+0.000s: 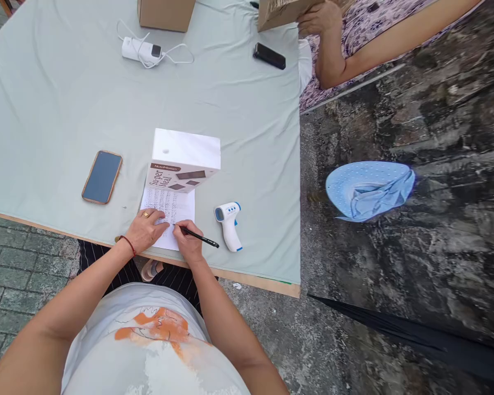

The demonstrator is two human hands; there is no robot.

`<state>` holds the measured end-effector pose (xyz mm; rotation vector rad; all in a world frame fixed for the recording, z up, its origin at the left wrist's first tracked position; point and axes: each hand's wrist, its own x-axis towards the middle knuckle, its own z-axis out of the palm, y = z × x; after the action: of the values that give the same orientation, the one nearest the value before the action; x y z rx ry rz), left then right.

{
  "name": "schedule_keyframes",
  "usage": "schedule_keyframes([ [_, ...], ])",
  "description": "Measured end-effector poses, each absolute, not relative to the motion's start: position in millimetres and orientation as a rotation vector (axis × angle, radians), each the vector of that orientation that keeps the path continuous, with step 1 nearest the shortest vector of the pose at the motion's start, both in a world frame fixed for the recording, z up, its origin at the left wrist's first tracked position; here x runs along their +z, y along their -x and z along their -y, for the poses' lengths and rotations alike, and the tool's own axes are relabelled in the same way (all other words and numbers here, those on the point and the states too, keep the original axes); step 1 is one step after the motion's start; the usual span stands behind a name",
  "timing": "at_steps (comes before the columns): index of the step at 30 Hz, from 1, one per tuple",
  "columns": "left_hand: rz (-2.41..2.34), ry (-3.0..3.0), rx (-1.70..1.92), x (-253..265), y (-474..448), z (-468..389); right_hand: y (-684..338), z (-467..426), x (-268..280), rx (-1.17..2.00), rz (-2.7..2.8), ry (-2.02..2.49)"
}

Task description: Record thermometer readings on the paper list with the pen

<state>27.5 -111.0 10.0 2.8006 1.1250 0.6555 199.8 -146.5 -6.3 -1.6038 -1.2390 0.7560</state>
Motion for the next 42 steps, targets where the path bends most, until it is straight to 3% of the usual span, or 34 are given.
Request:
schedule_keyframes([
  [33,-1.127,-2.736,0.64,10,-27,110,-201,148,-13,0.704,1.272,1.631],
  [42,-1.232,-2.749,0.661,9,-27,109,-233,134,-6,0.413,1.459,1.514],
])
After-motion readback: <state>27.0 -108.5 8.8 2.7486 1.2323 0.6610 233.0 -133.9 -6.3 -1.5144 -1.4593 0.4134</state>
